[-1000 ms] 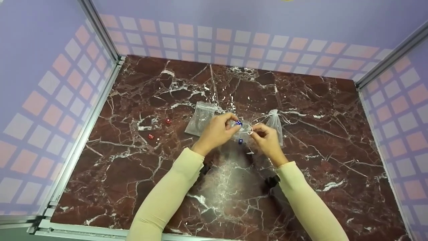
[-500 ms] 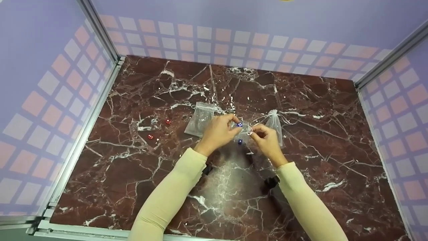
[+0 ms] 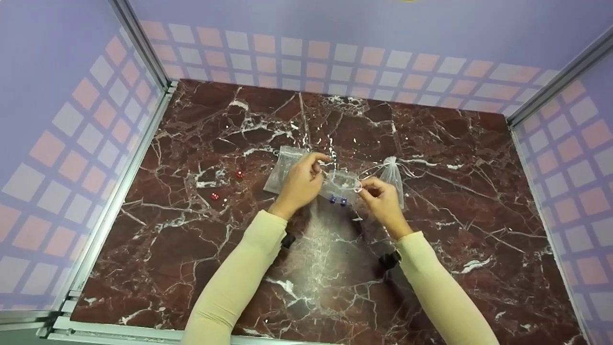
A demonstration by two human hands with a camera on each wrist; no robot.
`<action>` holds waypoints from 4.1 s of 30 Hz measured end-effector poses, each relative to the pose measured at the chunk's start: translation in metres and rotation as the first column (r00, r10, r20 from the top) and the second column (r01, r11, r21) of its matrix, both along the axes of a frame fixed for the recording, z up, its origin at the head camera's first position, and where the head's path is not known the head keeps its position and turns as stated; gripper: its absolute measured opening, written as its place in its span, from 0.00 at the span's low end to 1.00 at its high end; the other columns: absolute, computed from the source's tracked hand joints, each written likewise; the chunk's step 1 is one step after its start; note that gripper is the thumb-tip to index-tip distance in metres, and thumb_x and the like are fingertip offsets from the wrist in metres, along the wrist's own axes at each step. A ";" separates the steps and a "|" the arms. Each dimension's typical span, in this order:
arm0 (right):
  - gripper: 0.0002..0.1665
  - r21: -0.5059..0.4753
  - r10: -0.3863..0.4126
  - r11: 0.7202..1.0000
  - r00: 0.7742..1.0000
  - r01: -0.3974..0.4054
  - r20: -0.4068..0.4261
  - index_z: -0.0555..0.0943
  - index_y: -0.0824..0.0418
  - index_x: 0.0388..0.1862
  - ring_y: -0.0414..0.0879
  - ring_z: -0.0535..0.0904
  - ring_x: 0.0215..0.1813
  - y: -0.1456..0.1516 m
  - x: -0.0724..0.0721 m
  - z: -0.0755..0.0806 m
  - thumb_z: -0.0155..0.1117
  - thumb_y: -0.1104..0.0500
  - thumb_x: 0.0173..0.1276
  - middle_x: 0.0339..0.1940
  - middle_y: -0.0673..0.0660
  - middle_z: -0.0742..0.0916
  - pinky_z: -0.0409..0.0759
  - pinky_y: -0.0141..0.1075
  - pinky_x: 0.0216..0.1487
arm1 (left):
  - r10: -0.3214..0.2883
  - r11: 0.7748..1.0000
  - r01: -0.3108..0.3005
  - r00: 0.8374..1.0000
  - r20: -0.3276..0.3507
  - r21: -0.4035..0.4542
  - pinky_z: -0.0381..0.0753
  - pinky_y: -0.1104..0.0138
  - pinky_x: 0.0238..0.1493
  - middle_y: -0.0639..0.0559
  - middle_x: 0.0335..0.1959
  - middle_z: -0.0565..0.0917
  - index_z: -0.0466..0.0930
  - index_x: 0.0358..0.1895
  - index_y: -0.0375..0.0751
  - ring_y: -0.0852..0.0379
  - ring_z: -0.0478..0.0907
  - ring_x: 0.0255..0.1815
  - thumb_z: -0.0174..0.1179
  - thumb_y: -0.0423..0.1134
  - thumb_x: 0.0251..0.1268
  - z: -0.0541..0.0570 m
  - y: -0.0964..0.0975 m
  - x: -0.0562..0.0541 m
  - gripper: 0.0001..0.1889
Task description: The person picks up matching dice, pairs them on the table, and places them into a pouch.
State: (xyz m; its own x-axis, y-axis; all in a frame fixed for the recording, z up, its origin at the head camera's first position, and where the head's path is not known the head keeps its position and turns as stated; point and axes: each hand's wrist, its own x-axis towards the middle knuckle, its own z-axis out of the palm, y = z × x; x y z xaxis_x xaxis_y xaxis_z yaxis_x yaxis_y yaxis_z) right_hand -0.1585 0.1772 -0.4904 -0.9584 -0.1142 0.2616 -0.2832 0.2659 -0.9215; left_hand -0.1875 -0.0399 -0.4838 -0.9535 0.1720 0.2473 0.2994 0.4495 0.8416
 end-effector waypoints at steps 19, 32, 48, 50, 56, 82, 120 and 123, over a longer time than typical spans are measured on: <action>0.03 -0.044 -0.010 0.999 0.999 0.012 0.038 0.82 0.74 0.32 0.38 0.75 0.26 0.002 -0.001 0.000 0.63 0.78 0.61 0.31 0.65 0.85 0.72 0.28 0.26 | -0.228 0.969 0.238 0.966 0.120 -0.075 0.76 0.63 0.34 0.53 0.36 0.79 0.68 0.71 0.50 0.57 0.74 0.28 0.60 0.43 0.71 -0.026 -0.020 -0.006 0.27; 0.04 -0.013 -0.011 1.000 1.000 0.011 -0.005 0.83 0.79 0.36 0.39 0.78 0.31 0.012 -0.001 0.001 0.64 0.77 0.62 0.35 0.67 0.86 0.76 0.26 0.33 | -0.151 0.988 0.151 0.988 0.011 -0.039 0.70 0.65 0.33 0.56 0.25 0.75 0.81 0.32 0.36 0.58 0.69 0.26 0.55 0.40 0.74 -0.028 -0.017 -0.005 0.13; 0.03 0.066 -0.072 0.995 0.996 0.075 -0.054 0.82 0.79 0.33 0.38 0.70 0.18 0.040 -0.008 0.014 0.64 0.75 0.64 0.25 0.67 0.83 0.68 0.24 0.20 | -0.128 0.991 0.126 0.991 -0.041 -0.047 0.74 0.63 0.37 0.53 0.26 0.80 0.82 0.25 0.41 0.57 0.74 0.29 0.57 0.37 0.70 -0.024 -0.026 -0.014 0.13; 0.04 0.073 -0.083 0.993 0.994 0.089 -0.075 0.82 0.79 0.32 0.37 0.70 0.19 0.044 -0.010 0.015 0.65 0.75 0.63 0.25 0.69 0.84 0.67 0.23 0.21 | -0.120 0.991 0.118 0.992 -0.048 -0.058 0.74 0.63 0.37 0.54 0.26 0.80 0.81 0.24 0.42 0.57 0.74 0.29 0.57 0.37 0.70 -0.023 -0.028 -0.016 0.13; 0.04 0.117 -0.092 0.988 0.989 0.105 -0.118 0.82 0.78 0.30 0.37 0.71 0.23 0.054 -0.015 0.013 0.67 0.75 0.62 0.27 0.71 0.84 0.68 0.23 0.25 | -0.102 0.989 0.098 0.994 -0.031 -0.111 0.72 0.64 0.34 0.56 0.24 0.78 0.78 0.21 0.46 0.59 0.72 0.26 0.56 0.38 0.70 -0.019 -0.030 -0.019 0.15; 0.02 0.186 -0.130 0.972 0.987 0.146 -0.095 0.81 0.79 0.28 0.39 0.72 0.23 0.073 -0.020 0.015 0.66 0.78 0.59 0.25 0.70 0.84 0.68 0.23 0.25 | -0.028 0.982 0.007 0.993 -0.111 -0.187 0.69 0.65 0.26 0.57 0.19 0.80 0.81 0.17 0.44 0.58 0.72 0.20 0.55 0.35 0.57 -0.012 -0.033 -0.021 0.12; 0.07 0.092 -0.116 0.990 0.988 0.107 0.101 0.82 0.80 0.39 0.39 0.78 0.27 0.050 -0.012 -0.007 0.64 0.74 0.65 0.35 0.72 0.86 0.74 0.24 0.27 | 0.237 0.957 -0.211 0.964 0.117 -0.199 0.74 0.57 0.32 0.54 0.24 0.78 0.84 0.43 0.40 0.53 0.74 0.26 0.65 0.37 0.57 -0.052 -0.085 -0.014 0.10; 0.07 0.098 -0.074 0.993 0.991 0.063 0.112 0.82 0.80 0.40 0.43 0.80 0.28 0.032 -0.012 -0.009 0.64 0.74 0.64 0.37 0.73 0.86 0.75 0.25 0.29 | 0.257 0.949 -0.229 0.960 0.111 -0.215 0.74 0.56 0.32 0.53 0.24 0.78 0.84 0.43 0.40 0.52 0.75 0.26 0.65 0.36 0.57 -0.057 -0.094 -0.014 0.10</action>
State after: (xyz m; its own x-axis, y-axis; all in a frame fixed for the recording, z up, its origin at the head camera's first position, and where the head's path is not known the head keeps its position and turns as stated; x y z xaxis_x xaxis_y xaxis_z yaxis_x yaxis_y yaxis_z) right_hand -0.1709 0.2090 -0.4991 -0.9879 -0.0660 0.1401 -0.1546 0.3677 -0.9170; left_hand -0.2011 -0.1344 -0.5407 -0.9946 -0.0365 0.0970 0.0493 0.6562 0.7530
